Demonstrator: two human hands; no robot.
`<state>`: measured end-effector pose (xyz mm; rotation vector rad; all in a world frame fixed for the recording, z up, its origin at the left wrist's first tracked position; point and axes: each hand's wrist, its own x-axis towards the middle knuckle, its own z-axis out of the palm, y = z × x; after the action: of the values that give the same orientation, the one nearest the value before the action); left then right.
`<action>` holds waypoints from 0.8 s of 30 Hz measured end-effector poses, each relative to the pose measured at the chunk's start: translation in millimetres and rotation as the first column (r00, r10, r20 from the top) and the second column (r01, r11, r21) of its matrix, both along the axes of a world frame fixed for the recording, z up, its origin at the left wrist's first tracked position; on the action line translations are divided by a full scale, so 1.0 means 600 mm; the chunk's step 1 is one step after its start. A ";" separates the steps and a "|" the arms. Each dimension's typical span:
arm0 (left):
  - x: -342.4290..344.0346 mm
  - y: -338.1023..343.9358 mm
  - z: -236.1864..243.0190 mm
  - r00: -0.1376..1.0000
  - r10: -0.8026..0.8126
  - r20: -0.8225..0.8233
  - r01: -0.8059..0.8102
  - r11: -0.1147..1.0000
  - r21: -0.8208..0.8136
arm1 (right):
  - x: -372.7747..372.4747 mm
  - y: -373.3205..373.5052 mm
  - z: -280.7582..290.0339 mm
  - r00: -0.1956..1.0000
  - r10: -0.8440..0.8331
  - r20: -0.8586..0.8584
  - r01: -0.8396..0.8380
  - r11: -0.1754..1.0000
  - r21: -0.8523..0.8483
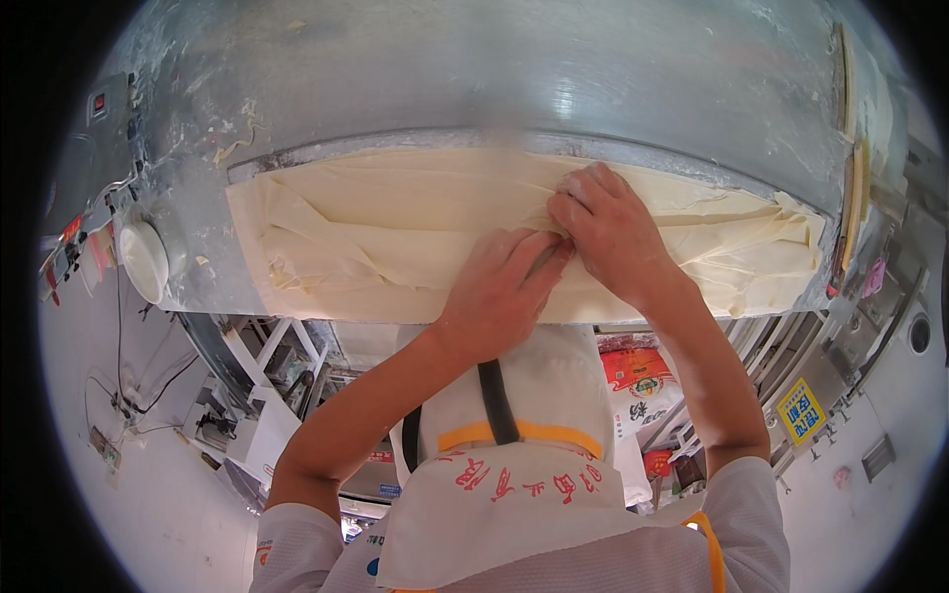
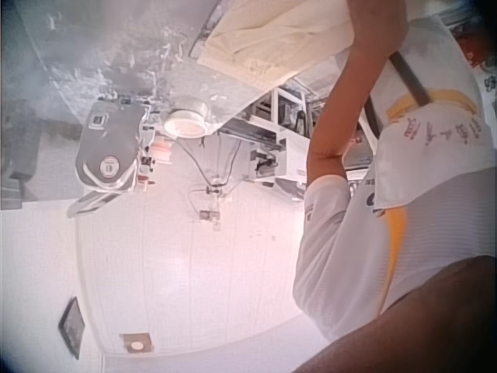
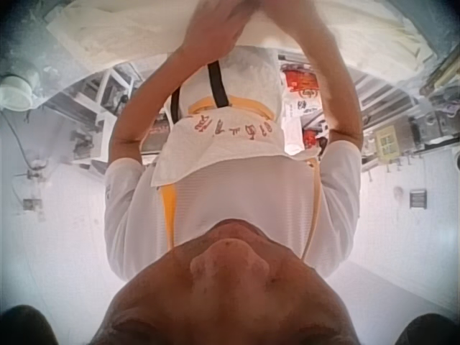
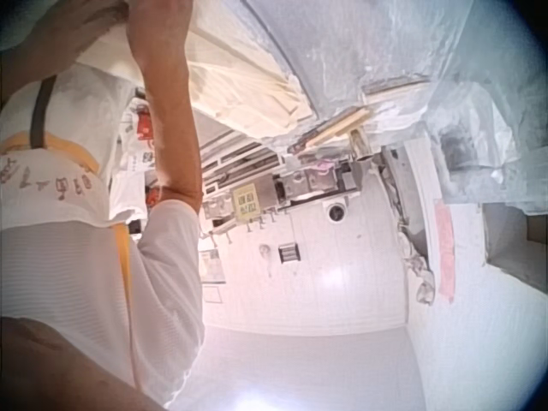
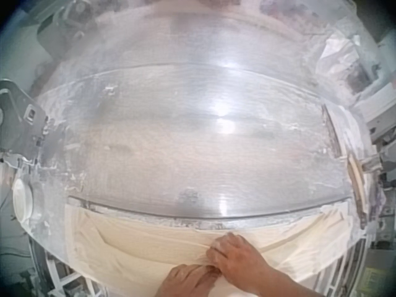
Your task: The person picks up a long sheet of dough from a mechanical roller, places it on a metal counter, and proceeds to fold and crimp sections of the dough by hand along its length.
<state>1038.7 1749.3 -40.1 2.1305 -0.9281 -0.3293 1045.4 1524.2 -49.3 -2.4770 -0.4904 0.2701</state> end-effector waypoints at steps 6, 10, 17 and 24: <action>-0.001 0.001 -0.002 1.000 -0.004 -0.002 0.004 1.000 -0.002 | 0.007 -0.010 -0.008 0.998 0.059 -0.011 -0.058 0.996 0.072; 0.000 0.001 0.001 1.000 -0.016 -0.016 0.016 1.000 0.008 | 0.013 -0.008 -0.014 0.993 0.027 -0.112 -0.022 0.999 0.046; -0.002 0.001 -0.004 1.000 0.002 -0.001 -0.002 1.000 -0.024 | 0.022 -0.004 0.003 0.998 -0.032 -0.054 0.034 0.998 0.043; -0.003 0.002 -0.002 1.000 0.005 0.006 -0.005 1.000 -0.006 | 0.025 -0.006 0.017 0.979 -0.046 -0.200 0.045 0.999 -0.009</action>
<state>1037.2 1750.3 -41.5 2.1292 -0.9262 -0.3182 1060.3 1520.8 -38.8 -2.4288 -0.3478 0.4971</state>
